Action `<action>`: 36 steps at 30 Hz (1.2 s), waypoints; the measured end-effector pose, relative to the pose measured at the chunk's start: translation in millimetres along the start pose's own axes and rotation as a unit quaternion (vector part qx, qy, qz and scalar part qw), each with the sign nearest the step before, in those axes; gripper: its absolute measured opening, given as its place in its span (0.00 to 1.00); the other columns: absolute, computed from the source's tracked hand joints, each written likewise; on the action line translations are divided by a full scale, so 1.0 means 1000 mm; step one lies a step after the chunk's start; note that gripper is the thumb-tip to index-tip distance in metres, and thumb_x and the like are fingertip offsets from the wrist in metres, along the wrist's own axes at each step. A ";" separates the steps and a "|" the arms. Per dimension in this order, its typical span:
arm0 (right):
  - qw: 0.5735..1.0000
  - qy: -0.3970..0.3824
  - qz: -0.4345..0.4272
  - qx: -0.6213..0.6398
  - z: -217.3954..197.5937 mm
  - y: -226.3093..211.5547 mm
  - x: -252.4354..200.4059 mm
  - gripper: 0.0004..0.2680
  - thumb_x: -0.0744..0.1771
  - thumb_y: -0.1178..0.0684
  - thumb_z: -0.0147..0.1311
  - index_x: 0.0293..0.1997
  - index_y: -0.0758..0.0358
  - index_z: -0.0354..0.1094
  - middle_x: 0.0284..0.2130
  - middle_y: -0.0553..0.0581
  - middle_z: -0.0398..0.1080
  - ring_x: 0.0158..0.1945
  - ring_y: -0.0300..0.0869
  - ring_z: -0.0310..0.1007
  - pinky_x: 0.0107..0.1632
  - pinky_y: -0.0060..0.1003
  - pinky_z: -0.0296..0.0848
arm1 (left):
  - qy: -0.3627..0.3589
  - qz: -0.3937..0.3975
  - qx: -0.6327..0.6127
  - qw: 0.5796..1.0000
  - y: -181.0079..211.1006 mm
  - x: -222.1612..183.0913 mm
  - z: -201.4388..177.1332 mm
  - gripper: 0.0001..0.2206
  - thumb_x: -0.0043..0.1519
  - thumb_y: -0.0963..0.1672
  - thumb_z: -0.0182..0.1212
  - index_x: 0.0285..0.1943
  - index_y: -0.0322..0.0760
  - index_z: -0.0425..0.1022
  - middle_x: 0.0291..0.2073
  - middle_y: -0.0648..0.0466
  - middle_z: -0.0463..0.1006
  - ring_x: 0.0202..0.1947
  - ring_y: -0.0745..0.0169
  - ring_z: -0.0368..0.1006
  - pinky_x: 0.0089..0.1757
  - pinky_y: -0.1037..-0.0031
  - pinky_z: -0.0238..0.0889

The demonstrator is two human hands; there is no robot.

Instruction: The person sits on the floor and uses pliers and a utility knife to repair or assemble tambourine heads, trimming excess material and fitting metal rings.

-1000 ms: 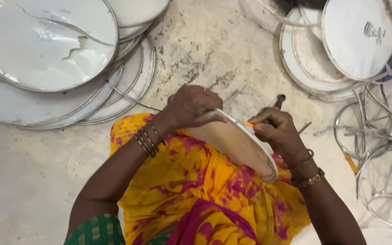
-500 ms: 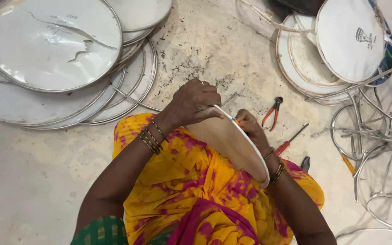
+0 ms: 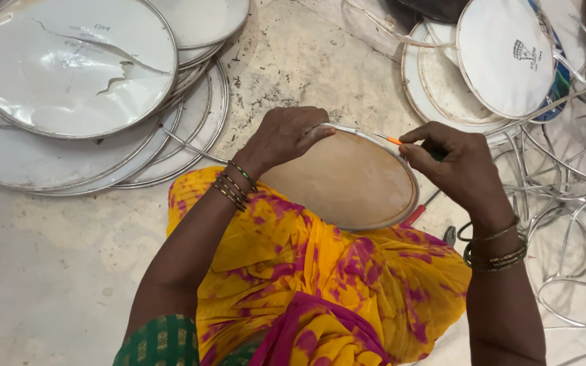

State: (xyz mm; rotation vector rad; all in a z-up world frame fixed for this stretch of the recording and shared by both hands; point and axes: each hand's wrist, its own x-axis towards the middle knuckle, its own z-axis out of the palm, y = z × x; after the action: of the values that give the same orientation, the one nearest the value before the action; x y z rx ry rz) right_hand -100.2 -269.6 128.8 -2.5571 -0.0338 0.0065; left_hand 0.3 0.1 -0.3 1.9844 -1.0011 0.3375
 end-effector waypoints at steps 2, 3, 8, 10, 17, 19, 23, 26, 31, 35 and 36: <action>1.000 -0.001 -0.010 0.000 0.003 -0.005 0.000 0.07 0.66 0.52 0.63 0.44 0.62 0.78 0.18 0.51 0.66 0.22 0.31 0.56 0.27 0.31 0.57 | 0.001 0.002 -0.003 1.000 -0.001 0.000 -0.002 0.12 0.69 0.50 0.59 0.38 0.39 0.73 0.28 0.51 0.74 0.31 0.47 0.73 0.32 0.60 0.66; 1.000 -0.002 -0.013 0.000 0.005 -0.005 0.000 0.07 0.66 0.52 0.63 0.44 0.62 0.78 0.18 0.51 0.66 0.22 0.31 0.56 0.27 0.31 0.57 | 0.000 0.000 -0.006 1.000 -0.001 0.000 -0.002 0.12 0.69 0.50 0.59 0.38 0.39 0.73 0.28 0.51 0.74 0.31 0.47 0.73 0.32 0.60 0.65; 0.999 -0.012 -0.043 0.026 0.013 -0.006 0.003 0.06 0.66 0.52 0.62 0.43 0.62 0.77 0.20 0.48 0.70 0.23 0.30 0.59 0.27 0.30 0.60 | -0.006 0.000 -0.014 1.000 -0.001 0.001 0.000 0.13 0.69 0.50 0.58 0.38 0.39 0.73 0.28 0.51 0.75 0.30 0.47 0.74 0.31 0.60 0.65; 0.999 -0.020 -0.040 0.018 0.013 -0.007 0.005 0.06 0.66 0.52 0.62 0.42 0.62 0.77 0.20 0.48 0.70 0.22 0.30 0.61 0.27 0.31 0.61 | -0.019 0.003 -0.007 1.000 -0.001 0.002 0.001 0.14 0.69 0.51 0.57 0.37 0.39 0.72 0.27 0.51 0.74 0.31 0.46 0.74 0.31 0.60 0.65; 0.998 -0.042 -0.045 -0.013 0.008 -0.010 0.008 0.07 0.65 0.52 0.62 0.42 0.61 0.78 0.20 0.53 0.71 0.22 0.34 0.64 0.28 0.33 0.64 | -0.036 -0.007 -0.004 0.999 -0.001 0.001 -0.002 0.15 0.70 0.51 0.56 0.36 0.39 0.71 0.27 0.50 0.73 0.31 0.46 0.73 0.30 0.60 0.64; 0.997 -0.052 -0.051 -0.016 0.006 -0.011 0.008 0.07 0.65 0.51 0.62 0.43 0.61 0.77 0.21 0.53 0.73 0.23 0.34 0.68 0.29 0.33 0.66 | -0.040 -0.002 -0.006 0.999 0.000 0.002 -0.002 0.15 0.70 0.51 0.55 0.35 0.39 0.71 0.26 0.51 0.73 0.31 0.47 0.73 0.31 0.60 0.64; 0.994 -0.063 -0.090 -0.027 0.002 -0.012 0.011 0.07 0.65 0.51 0.62 0.43 0.60 0.77 0.24 0.54 0.76 0.25 0.37 0.74 0.31 0.33 0.71 | -0.049 0.000 -0.012 0.999 0.003 0.004 -0.006 0.15 0.70 0.51 0.56 0.36 0.39 0.71 0.27 0.51 0.73 0.31 0.47 0.73 0.31 0.61 0.64; 0.986 -0.054 -0.150 -0.054 0.000 -0.014 0.013 0.07 0.64 0.51 0.63 0.43 0.59 0.78 0.27 0.55 0.76 0.27 0.41 0.76 0.32 0.35 0.73 | -0.060 0.002 -0.035 0.998 0.005 0.005 -0.009 0.14 0.69 0.51 0.56 0.37 0.40 0.72 0.28 0.52 0.74 0.31 0.47 0.73 0.31 0.62 0.64; 0.973 -0.051 -0.212 -0.081 0.002 -0.015 0.015 0.05 0.64 0.52 0.62 0.39 0.59 0.77 0.27 0.55 0.77 0.28 0.44 0.77 0.32 0.37 0.74 | -0.073 0.014 -0.032 0.997 0.010 0.006 -0.011 0.14 0.69 0.51 0.57 0.35 0.40 0.72 0.29 0.51 0.74 0.31 0.46 0.74 0.32 0.61 0.64; 0.972 -0.033 -0.214 -0.087 0.007 -0.011 0.019 0.04 0.64 0.53 0.63 0.38 0.58 0.77 0.25 0.56 0.75 0.26 0.45 0.76 0.31 0.38 0.73 | -0.074 -0.013 -0.006 0.997 0.011 0.006 -0.009 0.14 0.69 0.50 0.57 0.35 0.39 0.73 0.27 0.51 0.75 0.31 0.47 0.75 0.32 0.60 0.64; 0.975 -0.026 -0.207 -0.080 0.010 -0.010 0.020 0.04 0.64 0.53 0.64 0.39 0.58 0.77 0.24 0.56 0.75 0.26 0.45 0.76 0.31 0.38 0.73 | -0.062 -0.016 -0.007 0.998 0.010 0.006 -0.008 0.13 0.69 0.50 0.57 0.36 0.39 0.73 0.27 0.51 0.75 0.31 0.47 0.75 0.32 0.60 0.65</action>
State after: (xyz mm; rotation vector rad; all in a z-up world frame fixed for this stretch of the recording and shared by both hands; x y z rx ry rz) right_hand -80.3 -255.4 125.5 -2.6597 -0.6098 -0.0934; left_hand -2.7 0.9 13.6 2.0252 -1.0457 0.1910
